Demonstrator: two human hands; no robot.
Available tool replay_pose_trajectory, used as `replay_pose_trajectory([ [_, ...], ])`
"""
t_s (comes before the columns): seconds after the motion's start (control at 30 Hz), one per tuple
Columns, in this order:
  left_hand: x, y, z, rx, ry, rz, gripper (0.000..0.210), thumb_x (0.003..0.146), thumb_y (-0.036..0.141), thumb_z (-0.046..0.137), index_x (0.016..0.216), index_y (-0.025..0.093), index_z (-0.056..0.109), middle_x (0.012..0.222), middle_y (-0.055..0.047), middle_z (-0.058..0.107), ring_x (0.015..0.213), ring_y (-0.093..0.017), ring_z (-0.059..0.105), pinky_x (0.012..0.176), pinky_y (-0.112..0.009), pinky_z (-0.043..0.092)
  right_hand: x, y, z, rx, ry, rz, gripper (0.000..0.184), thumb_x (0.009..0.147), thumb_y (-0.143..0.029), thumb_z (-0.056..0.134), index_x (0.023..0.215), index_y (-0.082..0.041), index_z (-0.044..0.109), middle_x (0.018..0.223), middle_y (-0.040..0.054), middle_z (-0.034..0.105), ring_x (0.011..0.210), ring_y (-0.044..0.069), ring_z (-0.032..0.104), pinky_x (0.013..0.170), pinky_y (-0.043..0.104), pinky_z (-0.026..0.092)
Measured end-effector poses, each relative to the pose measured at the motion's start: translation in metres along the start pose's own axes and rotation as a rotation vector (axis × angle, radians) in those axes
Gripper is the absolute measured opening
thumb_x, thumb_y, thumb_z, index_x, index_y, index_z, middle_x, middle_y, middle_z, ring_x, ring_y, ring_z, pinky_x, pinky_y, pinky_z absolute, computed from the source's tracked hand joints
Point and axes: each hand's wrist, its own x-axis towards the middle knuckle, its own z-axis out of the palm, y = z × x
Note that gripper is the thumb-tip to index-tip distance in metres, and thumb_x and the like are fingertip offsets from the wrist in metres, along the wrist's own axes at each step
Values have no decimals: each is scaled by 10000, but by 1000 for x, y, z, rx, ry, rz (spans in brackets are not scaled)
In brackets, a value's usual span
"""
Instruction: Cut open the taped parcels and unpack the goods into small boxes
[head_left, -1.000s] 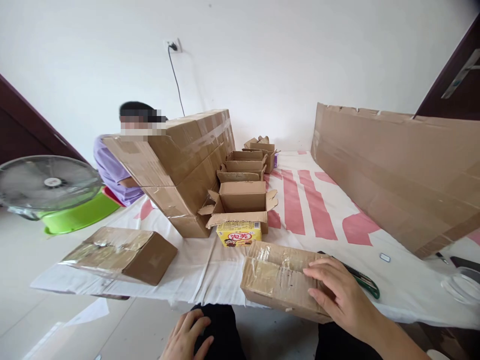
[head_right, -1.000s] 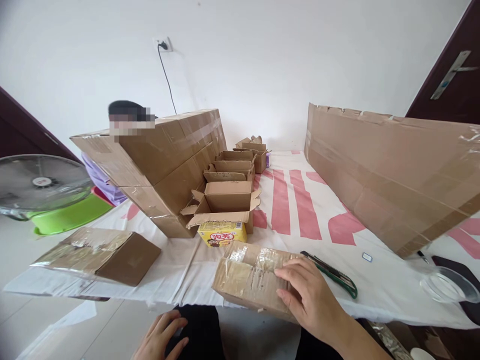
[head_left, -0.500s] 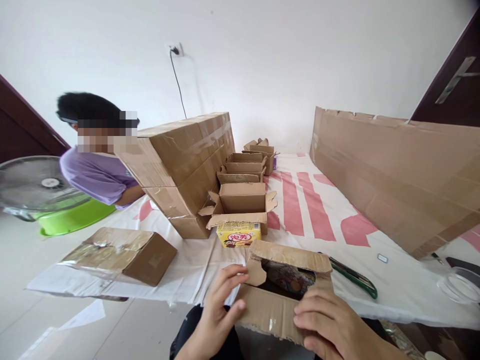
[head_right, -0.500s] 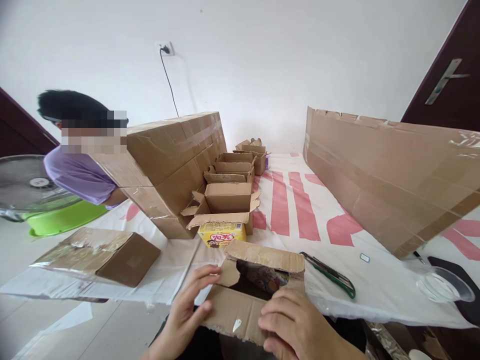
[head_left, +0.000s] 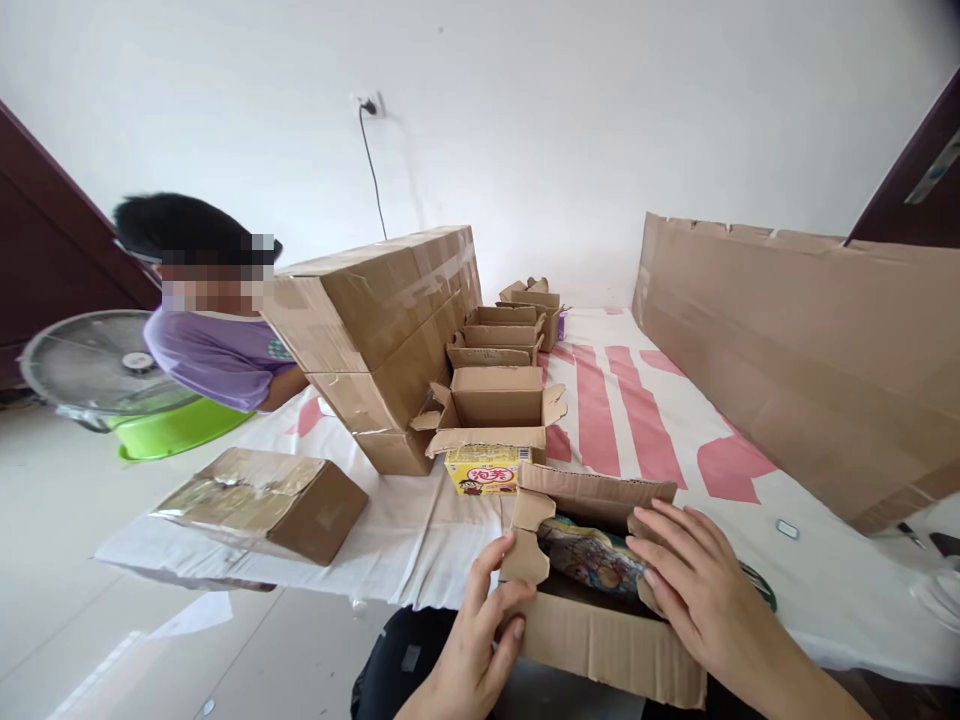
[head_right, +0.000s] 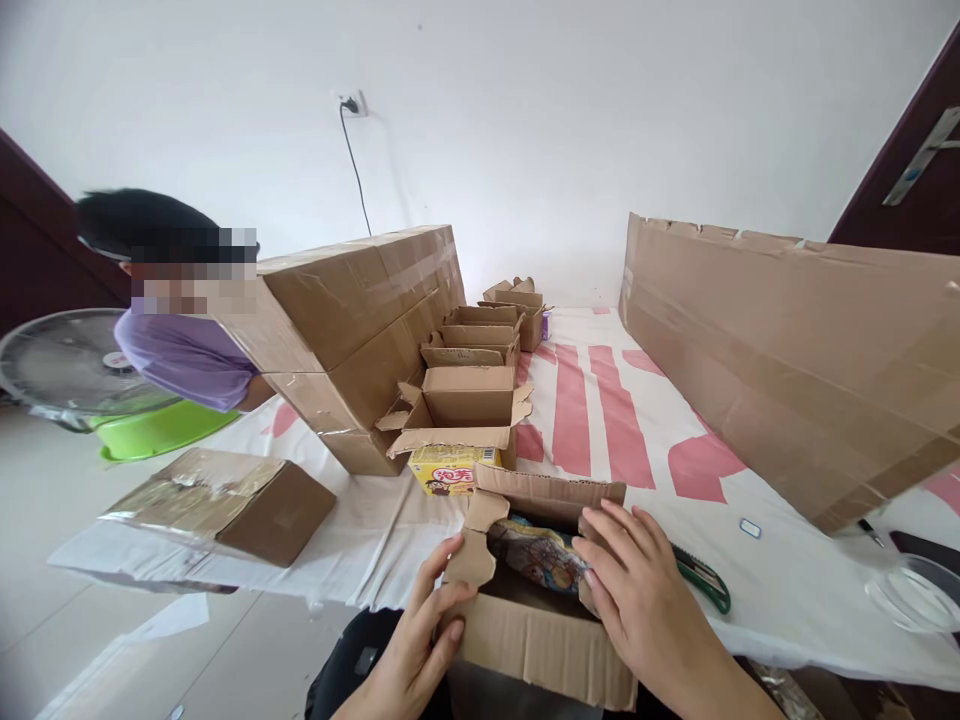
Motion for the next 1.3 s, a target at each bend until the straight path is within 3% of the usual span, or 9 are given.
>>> replay_pose_trajectory([
  [0.13, 6, 5, -5, 24, 28, 34, 299, 933, 113, 391, 1175, 240, 514, 1551, -145, 285, 1434, -292, 324, 1063, -490, 465, -2, 3, 1, 32, -111, -25, 371, 919, -409, 576, 1252, -257, 630, 1423, 104, 562, 1301, 354, 501, 996, 574, 445],
  [0.3, 37, 17, -30, 68, -1, 114, 241, 911, 146, 476, 1122, 227, 562, 1329, -131, 555, 1384, -286, 391, 1064, -480, 453, 3, -1, -3, 130, -252, 33, 577, 868, -563, 597, 1361, -266, 554, 1471, 137, 505, 1306, 381, 482, 979, 596, 462],
  [0.47, 82, 34, -47, 199, -325, 213, 306, 939, 296, 521, 1234, 245, 578, 1351, -100, 596, 1387, -324, 405, 1138, -625, 274, 11, -6, -12, 202, -361, 67, 366, 887, -552, 566, 1064, -259, 695, 1490, 110, 486, 1361, 394, 403, 1042, 665, 368],
  [0.6, 103, 42, -46, 329, -494, 202, 346, 940, 497, 498, 1057, 223, 674, 1426, -95, 553, 1438, -361, 318, 1165, -682, 90, 9, -3, -16, 164, -318, 61, 309, 893, -524, 563, 920, -230, 653, 1531, 81, 432, 1428, 370, 299, 1099, 635, 319],
  [0.7, 108, 39, -49, 386, -455, 192, 369, 913, 535, 524, 978, 200, 664, 1467, -101, 511, 1446, -374, 295, 1163, -682, 102, 4, 5, -17, 113, -177, 105, 228, 903, -434, 572, 825, -222, 603, 1531, 100, 414, 1427, 362, 296, 1072, 585, 372],
  [0.8, 107, 32, -55, 459, -308, 172, 233, 881, 384, 611, 1008, 190, 632, 1524, -123, 430, 1436, -377, 313, 1145, -655, 221, -3, 16, -17, 87, -37, 147, 169, 903, -380, 581, 832, -227, 589, 1491, 123, 433, 1354, 358, 397, 1003, 550, 434],
  [0.97, 94, 15, -62, 450, -75, 61, 309, 800, 300, 706, 1071, 201, 594, 1323, -138, 606, 1278, -351, 517, 1060, -575, 417, -21, 36, -11, 70, 87, 186, 336, 830, -475, 676, 1075, -256, 603, 1389, 128, 487, 1199, 352, 518, 928, 535, 476],
  [1.17, 71, -1, -63, 266, -56, -120, 554, 746, 501, 753, 1186, 231, 552, 1315, -141, 623, 1277, -370, 528, 989, -562, 487, -35, 48, -1, 27, 116, 217, 488, 799, -515, 699, 1197, -252, 598, 1220, 125, 591, 1112, 345, 564, 903, 518, 484],
  [1.3, 65, -2, -69, 101, -135, -217, 688, 631, 553, 823, 1188, 249, 556, 1379, -142, 581, 1290, -361, 525, 1031, -523, 461, -36, 48, -3, 50, 13, 200, 566, 847, -495, 650, 1357, -286, 518, 1278, 97, 628, 1156, 334, 574, 940, 496, 482],
])
